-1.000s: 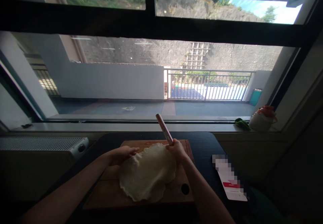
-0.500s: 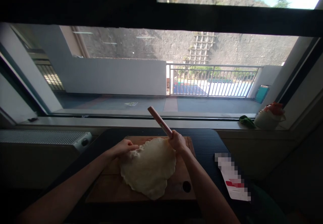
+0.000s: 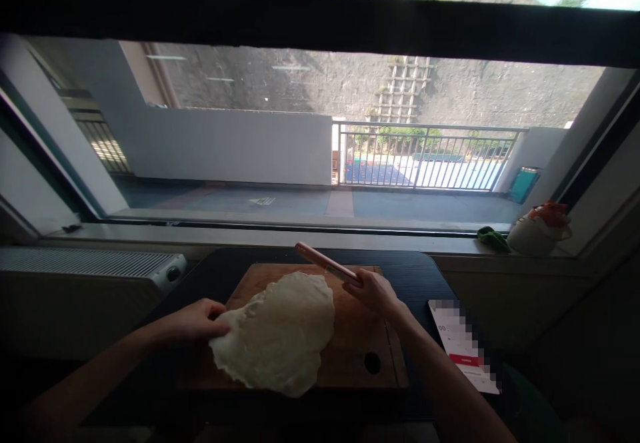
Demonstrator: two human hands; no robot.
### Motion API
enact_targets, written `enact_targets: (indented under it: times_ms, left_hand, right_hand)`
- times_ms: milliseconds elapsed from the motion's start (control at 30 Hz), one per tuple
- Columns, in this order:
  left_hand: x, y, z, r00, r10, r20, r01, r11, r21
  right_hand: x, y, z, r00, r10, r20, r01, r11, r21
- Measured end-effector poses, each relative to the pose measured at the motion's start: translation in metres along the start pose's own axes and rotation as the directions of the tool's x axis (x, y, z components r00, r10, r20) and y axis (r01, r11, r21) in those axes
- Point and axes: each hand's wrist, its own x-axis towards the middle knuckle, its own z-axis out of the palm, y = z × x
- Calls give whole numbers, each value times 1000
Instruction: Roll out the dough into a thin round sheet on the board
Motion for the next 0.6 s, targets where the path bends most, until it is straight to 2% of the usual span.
enact_targets:
  times_ms: [67, 100, 133, 200, 300, 333, 367, 467, 500, 533, 600]
  left_hand:
    - [3, 2, -6, 987, 45, -157, -16, 983, 181]
    - [7, 9, -7, 961, 110, -255, -37, 961, 275]
    - [13, 19, -6, 916, 201, -349, -65, 929, 364]
    - [29, 48, 3, 788, 371, -492, -95, 862, 498]
    - [56, 89, 28, 580, 609, -542, -170, 740, 650]
    - [64, 98, 38, 549, 656, -517, -188, 700, 689]
    - [71, 103, 49, 548, 680, -487, -197, 671, 715]
    - [82, 100, 76, 623, 664, -413, -185, 639, 747]
    - [82, 95, 83, 634, 662, -399, -183, 630, 755]
    - [81, 89, 88, 630, 674, -386, -189, 615, 765]
    - [78, 80, 92, 588, 723, -362, -217, 572, 791]
  right_hand:
    - [-4, -3, 0, 999, -42, 25, 43, 998, -48]
    - [-5, -6, 0, 997, -67, 33, 69, 995, -68]
    - [-6, -9, 2, 995, -91, 37, 94, 992, -83]
    - [-6, -19, 5, 990, -138, 38, 141, 984, -106]
    - [-3, -34, 11, 974, -221, 51, 225, 970, -96]
    - [-1, -38, 13, 969, -241, 57, 245, 967, -75]
    - [0, -42, 16, 968, -245, 53, 248, 967, -52]
    - [-1, -47, 25, 989, -138, -45, 137, 990, -18]
    - [-2, -48, 29, 992, -88, -91, 86, 996, -27]
    - [-3, -49, 33, 990, -48, -132, 43, 998, -44]
    - [-3, -51, 41, 983, -14, -186, -3, 996, -89]
